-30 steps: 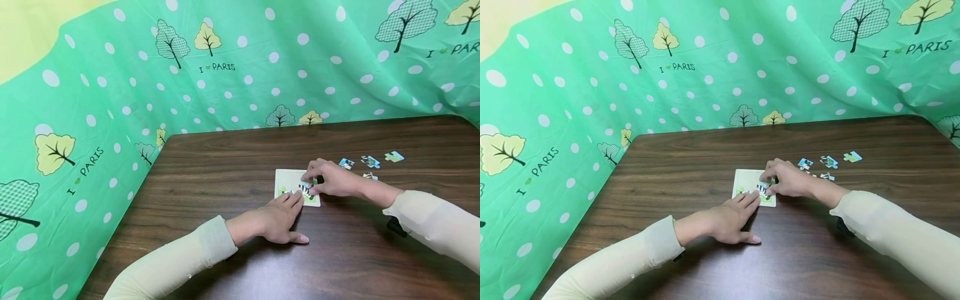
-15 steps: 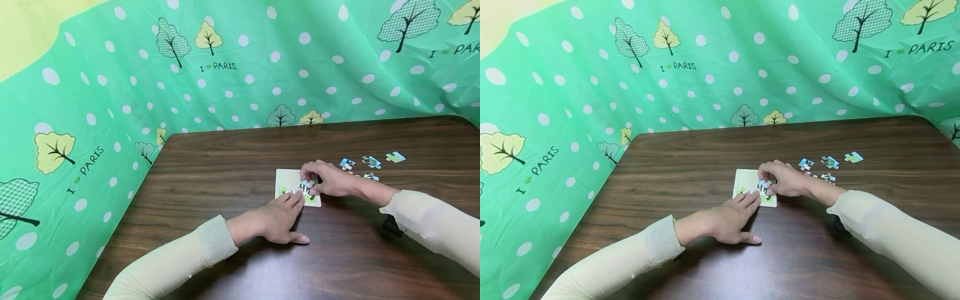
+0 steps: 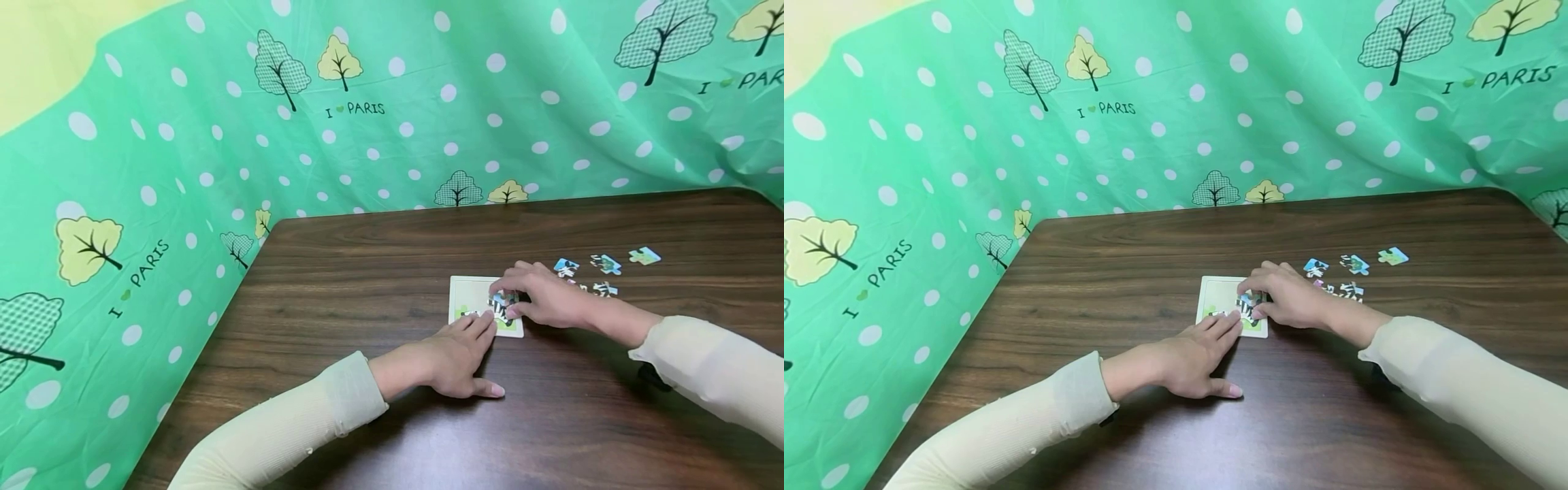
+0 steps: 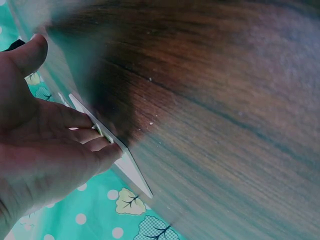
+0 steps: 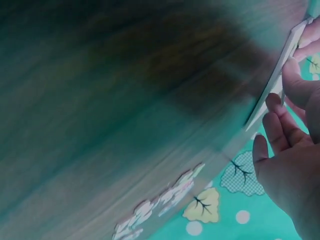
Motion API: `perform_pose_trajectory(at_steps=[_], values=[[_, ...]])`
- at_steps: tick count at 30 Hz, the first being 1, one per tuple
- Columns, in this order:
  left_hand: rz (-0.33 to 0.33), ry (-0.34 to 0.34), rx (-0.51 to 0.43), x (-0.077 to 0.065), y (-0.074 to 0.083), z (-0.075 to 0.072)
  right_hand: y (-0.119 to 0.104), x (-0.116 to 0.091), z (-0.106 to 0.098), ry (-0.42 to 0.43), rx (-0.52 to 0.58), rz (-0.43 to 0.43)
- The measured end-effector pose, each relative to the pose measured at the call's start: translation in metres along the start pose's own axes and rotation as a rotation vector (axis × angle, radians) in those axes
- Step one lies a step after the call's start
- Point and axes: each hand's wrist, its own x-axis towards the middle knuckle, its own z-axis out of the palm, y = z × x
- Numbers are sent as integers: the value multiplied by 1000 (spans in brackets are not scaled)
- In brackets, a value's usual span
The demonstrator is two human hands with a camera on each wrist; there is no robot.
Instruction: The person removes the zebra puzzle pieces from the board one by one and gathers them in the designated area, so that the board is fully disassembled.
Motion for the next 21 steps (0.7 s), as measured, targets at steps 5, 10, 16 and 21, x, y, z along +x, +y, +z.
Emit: perform_pose_trajectory(at_steps=[5, 10, 16, 21], values=[[-2, -2, 10, 0, 0, 0, 5, -4, -2, 40, -109, -55], [-1, 1, 29, 0, 1, 0, 10, -12, -10, 74, -142, -51], [-5, 11, 33, 0, 1, 1, 27, -34, -30, 159, -146, 6], [-8, 15, 40, 0, 2, 1, 49, -59, -48, 184, -149, 154]])
